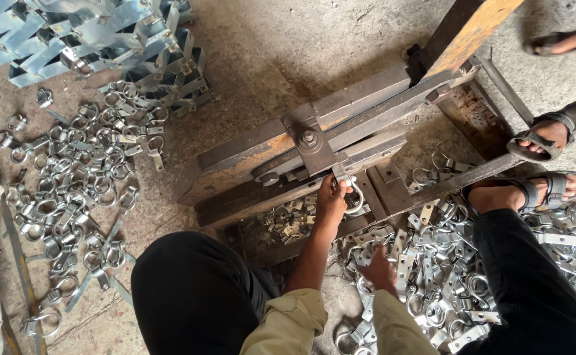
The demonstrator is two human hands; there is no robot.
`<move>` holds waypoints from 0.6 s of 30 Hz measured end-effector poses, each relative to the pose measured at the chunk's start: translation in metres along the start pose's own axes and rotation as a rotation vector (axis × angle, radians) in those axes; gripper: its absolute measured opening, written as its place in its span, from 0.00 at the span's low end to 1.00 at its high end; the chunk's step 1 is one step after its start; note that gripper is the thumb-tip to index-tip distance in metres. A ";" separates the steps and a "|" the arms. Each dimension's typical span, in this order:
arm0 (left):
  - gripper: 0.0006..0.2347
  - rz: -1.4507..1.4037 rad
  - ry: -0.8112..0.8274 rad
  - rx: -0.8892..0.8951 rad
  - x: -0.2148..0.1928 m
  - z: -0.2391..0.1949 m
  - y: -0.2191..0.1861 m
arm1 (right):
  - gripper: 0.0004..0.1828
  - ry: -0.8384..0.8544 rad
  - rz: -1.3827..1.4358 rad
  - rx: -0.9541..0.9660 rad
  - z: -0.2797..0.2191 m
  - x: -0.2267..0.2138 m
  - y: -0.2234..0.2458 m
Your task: The person assembles small metal components by fitting metal rings onto flat metal strips using a manual press jig. They pick up individual metal pieces, align them on the press, and use the press to secure the rings, placing finished parts into a pile on the floor.
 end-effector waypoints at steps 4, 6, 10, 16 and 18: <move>0.21 -0.029 -0.001 -0.018 0.005 -0.005 -0.011 | 0.49 0.231 0.362 0.077 0.038 -0.051 -0.025; 0.20 0.006 -0.013 -0.025 0.005 -0.008 -0.014 | 0.44 0.298 0.540 0.072 0.040 -0.092 -0.036; 0.18 0.000 -0.003 -0.013 0.004 -0.008 -0.019 | 0.35 0.389 1.011 -0.059 0.024 -0.168 -0.016; 0.15 -0.061 0.007 0.003 0.010 0.001 -0.016 | 0.25 0.314 1.296 -0.161 0.012 -0.147 0.029; 0.15 0.008 -0.001 0.000 0.007 0.003 -0.012 | 0.29 0.226 1.360 -0.131 0.000 -0.123 0.045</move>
Point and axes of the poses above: each hand's wrist, its own z-axis towards the middle knuckle, its own x-axis out of the palm, y = z × x, the point moved 2 cm from there along z, towards the middle knuckle, and after that the axes turned 7 degrees about -y, right-handed, at the moved point
